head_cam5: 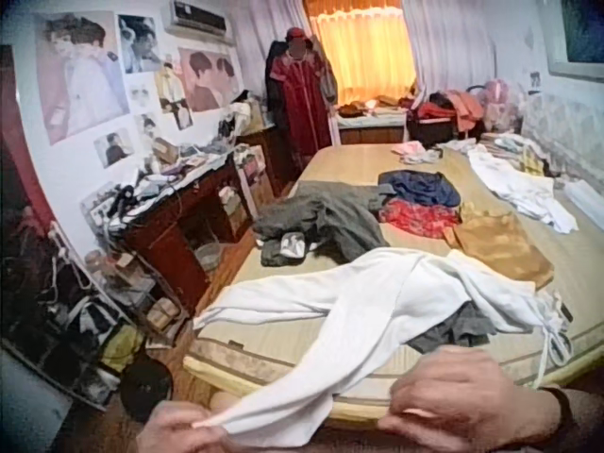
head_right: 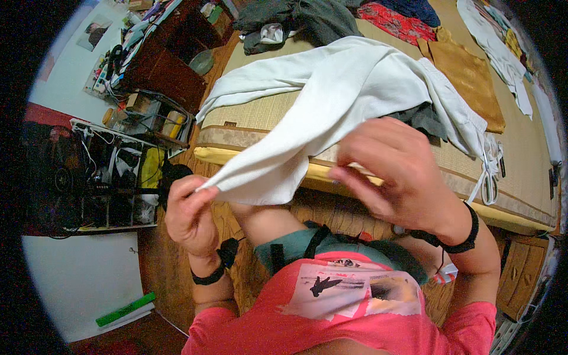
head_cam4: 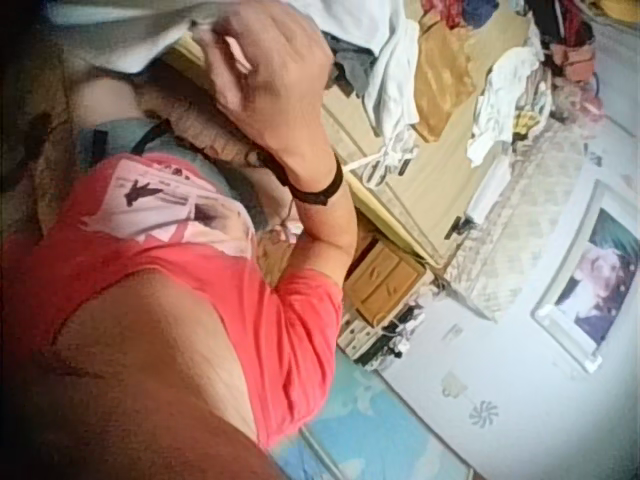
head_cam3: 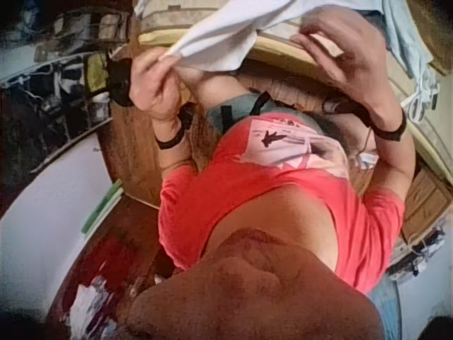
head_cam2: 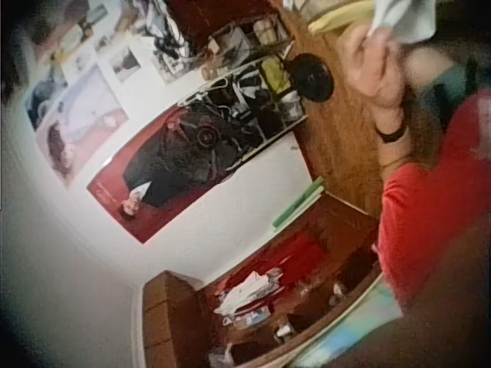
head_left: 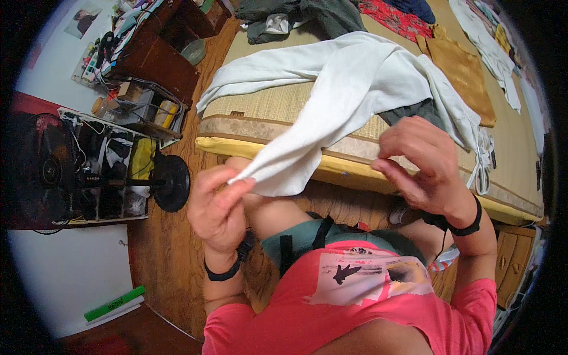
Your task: The person folds a white pair of pants and a gold garment by hand on a bed.
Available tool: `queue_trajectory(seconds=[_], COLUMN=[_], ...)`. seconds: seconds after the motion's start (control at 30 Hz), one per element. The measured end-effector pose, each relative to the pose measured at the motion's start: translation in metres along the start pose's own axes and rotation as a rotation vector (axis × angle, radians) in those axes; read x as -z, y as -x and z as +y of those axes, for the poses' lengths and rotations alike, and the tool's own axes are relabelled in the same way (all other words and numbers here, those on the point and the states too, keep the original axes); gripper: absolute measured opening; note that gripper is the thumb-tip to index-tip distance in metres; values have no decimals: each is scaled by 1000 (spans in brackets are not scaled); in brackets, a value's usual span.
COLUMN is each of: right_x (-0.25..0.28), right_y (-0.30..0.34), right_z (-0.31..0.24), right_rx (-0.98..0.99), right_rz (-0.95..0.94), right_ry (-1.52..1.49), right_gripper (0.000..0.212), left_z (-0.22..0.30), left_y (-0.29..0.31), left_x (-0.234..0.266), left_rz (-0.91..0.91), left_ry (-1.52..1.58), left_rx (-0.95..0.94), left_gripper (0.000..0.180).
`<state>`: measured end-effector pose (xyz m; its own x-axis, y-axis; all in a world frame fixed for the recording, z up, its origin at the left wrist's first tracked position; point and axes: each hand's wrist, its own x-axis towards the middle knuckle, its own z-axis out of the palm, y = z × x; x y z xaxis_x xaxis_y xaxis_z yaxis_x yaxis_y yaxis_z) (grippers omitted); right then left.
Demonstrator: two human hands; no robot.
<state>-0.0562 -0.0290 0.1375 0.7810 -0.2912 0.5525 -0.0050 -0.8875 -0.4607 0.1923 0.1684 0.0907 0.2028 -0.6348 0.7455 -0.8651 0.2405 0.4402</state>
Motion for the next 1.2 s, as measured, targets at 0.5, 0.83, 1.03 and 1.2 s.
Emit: queue_trajectory(seconds=[0.5,0.83,1.03,1.2], right_x=[-91,-79,-21,42], right_y=[-35,-47,-49,-20], right_z=[2,4,31,59], right_rx=[-146,-356,-317,-395], right_rz=[-248,-133,163,328], right_ry=[-570,-498,-651,-675], right_gripper=[30,14,13,17], left_z=[14,-11,-24,-16], left_y=[16,47,68,55], left_x=[-45,-90,-111,-114], left_rz=[-7,-119,-120,-72], left_ry=[249,323,322,536], left_rx=[282,550,573,608], left_gripper=[32,32,28,27])
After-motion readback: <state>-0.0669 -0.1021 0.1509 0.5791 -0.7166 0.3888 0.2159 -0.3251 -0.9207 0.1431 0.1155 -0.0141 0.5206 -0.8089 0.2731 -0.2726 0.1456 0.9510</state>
